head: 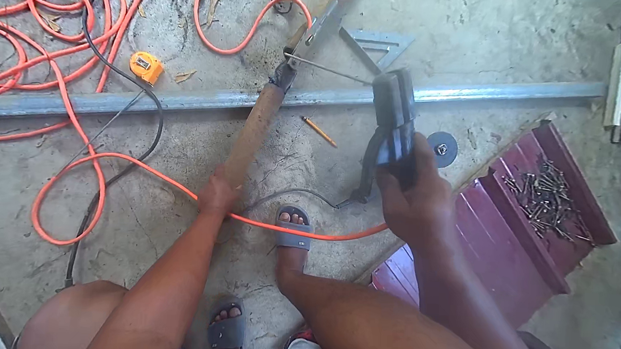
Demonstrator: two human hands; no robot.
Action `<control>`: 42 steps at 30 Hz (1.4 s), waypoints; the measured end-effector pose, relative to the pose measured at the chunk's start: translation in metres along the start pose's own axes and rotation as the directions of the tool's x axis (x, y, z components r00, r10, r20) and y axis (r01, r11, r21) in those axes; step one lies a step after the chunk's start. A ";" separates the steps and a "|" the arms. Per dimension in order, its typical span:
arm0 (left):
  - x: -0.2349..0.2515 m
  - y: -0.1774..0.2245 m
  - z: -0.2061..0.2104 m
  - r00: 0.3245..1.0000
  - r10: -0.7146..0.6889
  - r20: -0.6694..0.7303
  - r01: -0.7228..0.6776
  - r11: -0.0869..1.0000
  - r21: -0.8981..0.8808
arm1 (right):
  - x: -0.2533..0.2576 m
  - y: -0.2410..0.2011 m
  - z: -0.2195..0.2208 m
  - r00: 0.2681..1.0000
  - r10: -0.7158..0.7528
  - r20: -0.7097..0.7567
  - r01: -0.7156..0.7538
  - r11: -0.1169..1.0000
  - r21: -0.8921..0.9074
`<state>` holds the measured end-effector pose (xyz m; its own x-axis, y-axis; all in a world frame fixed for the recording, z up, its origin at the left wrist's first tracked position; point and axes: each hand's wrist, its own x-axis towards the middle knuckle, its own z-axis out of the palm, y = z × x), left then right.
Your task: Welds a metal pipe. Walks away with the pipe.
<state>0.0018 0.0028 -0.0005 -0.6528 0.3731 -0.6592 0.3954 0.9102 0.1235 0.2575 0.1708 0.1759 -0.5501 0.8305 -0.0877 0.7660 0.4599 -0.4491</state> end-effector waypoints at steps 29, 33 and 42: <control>0.000 0.006 0.008 0.998 -0.021 -0.061 0.022 1.000 0.012 | -0.002 0.013 0.025 0.998 -0.007 0.055 0.008 1.000 -0.010; -0.001 0.007 0.009 0.998 -0.020 -0.064 0.021 1.000 0.017 | -0.003 0.012 0.023 0.998 -0.019 0.057 0.021 0.999 -0.029; -0.002 0.009 0.008 0.998 -0.030 -0.063 0.031 0.999 0.016 | -0.003 0.007 0.014 0.998 -0.040 0.048 0.043 0.997 -0.060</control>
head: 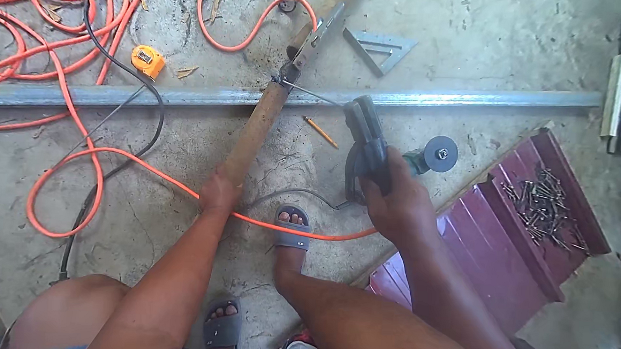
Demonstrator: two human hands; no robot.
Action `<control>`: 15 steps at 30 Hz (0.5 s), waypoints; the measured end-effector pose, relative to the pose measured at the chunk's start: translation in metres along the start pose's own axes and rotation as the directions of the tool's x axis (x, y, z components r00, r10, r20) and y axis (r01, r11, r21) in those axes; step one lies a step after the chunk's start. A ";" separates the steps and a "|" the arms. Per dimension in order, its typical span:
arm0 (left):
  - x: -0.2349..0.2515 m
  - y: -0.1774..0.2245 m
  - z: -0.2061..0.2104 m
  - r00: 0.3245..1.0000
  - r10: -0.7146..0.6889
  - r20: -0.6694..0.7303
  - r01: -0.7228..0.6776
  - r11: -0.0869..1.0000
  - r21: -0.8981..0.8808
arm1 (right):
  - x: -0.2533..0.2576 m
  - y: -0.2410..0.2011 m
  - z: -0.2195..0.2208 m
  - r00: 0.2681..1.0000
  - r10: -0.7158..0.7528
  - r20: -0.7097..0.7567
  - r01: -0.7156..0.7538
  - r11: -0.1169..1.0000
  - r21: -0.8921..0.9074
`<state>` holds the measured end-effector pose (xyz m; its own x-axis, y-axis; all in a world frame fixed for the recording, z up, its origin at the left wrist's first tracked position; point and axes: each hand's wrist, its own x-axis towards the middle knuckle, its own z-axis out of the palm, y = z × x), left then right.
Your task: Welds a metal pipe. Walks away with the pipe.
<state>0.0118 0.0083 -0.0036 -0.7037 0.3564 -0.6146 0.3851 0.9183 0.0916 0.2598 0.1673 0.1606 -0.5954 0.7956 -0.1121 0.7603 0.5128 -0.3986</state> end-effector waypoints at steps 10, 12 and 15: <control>-0.006 0.000 0.001 1.000 -0.004 0.027 0.004 1.000 -0.016 | 0.007 -0.012 -0.013 0.992 0.096 0.088 -0.094 0.995 -0.017; -0.007 -0.001 -0.001 1.000 0.020 0.021 -0.019 0.999 -0.045 | 0.009 -0.012 -0.012 0.987 0.125 0.097 -0.126 0.992 0.001; -0.004 -0.002 0.001 1.000 0.003 0.030 -0.001 0.998 -0.063 | 0.007 -0.009 -0.008 0.991 0.095 0.094 -0.095 0.995 -0.005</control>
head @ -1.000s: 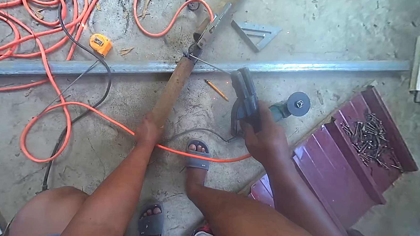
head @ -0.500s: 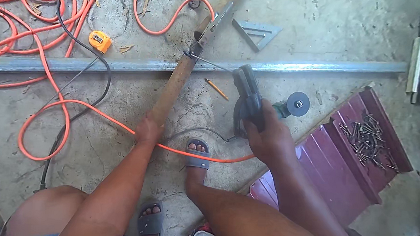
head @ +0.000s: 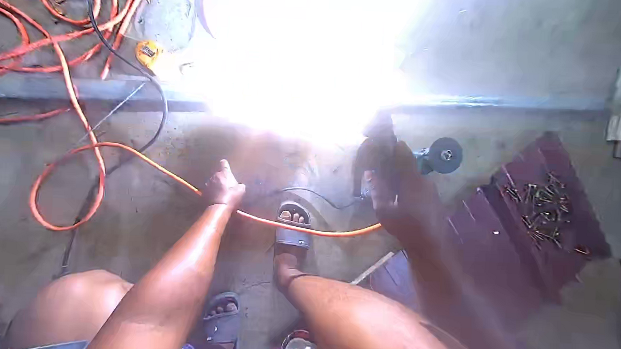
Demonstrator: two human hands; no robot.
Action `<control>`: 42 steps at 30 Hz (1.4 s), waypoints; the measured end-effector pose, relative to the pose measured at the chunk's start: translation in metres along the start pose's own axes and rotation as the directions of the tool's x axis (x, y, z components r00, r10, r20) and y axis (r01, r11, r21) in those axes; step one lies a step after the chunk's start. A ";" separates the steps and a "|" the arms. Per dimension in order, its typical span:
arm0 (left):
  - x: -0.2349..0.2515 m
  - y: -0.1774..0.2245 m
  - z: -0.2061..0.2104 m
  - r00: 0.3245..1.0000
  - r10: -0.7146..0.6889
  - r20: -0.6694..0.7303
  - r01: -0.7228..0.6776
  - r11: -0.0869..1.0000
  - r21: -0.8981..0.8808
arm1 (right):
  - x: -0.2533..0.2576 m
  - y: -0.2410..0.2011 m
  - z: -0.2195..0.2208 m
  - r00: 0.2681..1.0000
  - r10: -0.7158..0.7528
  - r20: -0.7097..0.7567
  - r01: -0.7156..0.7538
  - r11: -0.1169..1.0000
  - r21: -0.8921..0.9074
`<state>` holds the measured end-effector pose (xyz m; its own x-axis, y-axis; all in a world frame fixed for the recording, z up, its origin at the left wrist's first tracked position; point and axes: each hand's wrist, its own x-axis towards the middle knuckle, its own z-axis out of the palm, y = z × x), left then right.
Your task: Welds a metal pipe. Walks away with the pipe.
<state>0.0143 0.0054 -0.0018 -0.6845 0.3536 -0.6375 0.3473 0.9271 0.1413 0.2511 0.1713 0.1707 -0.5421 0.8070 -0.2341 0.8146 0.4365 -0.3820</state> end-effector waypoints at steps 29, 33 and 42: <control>-0.001 0.002 -0.005 1.000 -0.018 -0.009 0.019 0.999 0.033 | 0.003 0.002 0.009 1.000 -0.006 0.003 0.006 1.000 0.012; -0.001 -0.004 -0.005 0.998 0.053 -0.020 -0.053 0.999 0.006 | 0.002 -0.002 0.005 1.000 0.004 0.007 -0.004 1.000 0.005; 0.003 -0.001 -0.001 0.999 0.032 -0.040 -0.029 0.997 0.065 | 0.003 0.002 0.007 0.997 -0.064 -0.046 0.064 0.998 -0.001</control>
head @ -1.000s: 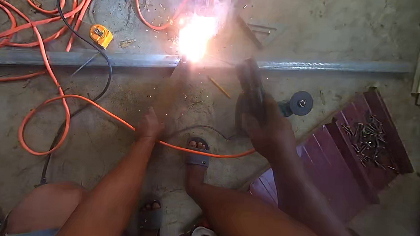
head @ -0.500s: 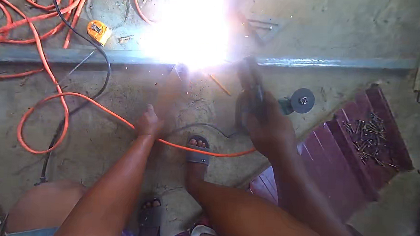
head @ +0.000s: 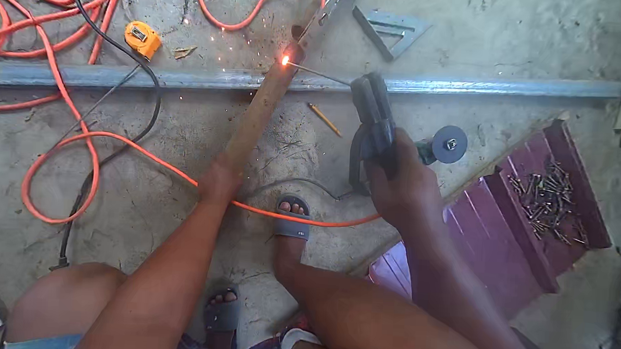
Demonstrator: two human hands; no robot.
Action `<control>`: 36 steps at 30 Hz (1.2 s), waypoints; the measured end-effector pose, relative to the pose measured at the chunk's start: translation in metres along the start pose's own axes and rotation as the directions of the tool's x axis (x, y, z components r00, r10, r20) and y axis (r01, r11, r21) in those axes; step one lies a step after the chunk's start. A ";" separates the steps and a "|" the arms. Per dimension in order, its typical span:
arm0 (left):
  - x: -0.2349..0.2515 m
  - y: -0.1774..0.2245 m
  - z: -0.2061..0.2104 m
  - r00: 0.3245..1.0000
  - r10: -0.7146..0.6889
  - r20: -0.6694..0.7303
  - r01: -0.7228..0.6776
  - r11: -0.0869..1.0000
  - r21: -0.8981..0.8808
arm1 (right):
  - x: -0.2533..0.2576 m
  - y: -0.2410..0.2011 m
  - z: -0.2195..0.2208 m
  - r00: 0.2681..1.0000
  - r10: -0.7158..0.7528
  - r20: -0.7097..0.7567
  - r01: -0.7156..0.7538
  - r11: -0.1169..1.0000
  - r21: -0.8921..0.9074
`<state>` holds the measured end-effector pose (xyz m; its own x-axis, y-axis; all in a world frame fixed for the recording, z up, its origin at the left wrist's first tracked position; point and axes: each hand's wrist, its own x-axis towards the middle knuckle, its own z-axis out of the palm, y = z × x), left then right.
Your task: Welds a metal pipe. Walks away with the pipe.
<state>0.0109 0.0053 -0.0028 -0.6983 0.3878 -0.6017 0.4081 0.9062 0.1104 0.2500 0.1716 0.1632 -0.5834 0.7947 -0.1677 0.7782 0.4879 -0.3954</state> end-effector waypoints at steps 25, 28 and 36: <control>-0.007 0.006 -0.008 1.000 -0.011 0.015 0.011 1.000 0.002 | 0.007 -0.004 0.002 0.995 0.060 0.073 -0.060 0.998 -0.007; -0.004 0.007 -0.007 0.999 -0.030 0.023 0.030 1.000 0.005 | 0.006 -0.005 0.001 0.996 0.053 0.069 -0.052 0.999 -0.014; 0.001 0.004 -0.003 0.999 -0.035 0.019 0.035 0.999 -0.002 | 0.007 -0.004 0.001 0.998 0.029 0.049 -0.029 1.000 -0.002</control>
<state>0.0102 0.0102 -0.0008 -0.7011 0.3527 -0.6197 0.3823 0.9196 0.0908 0.2428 0.1745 0.1628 -0.5714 0.7897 -0.2233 0.7953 0.4657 -0.3882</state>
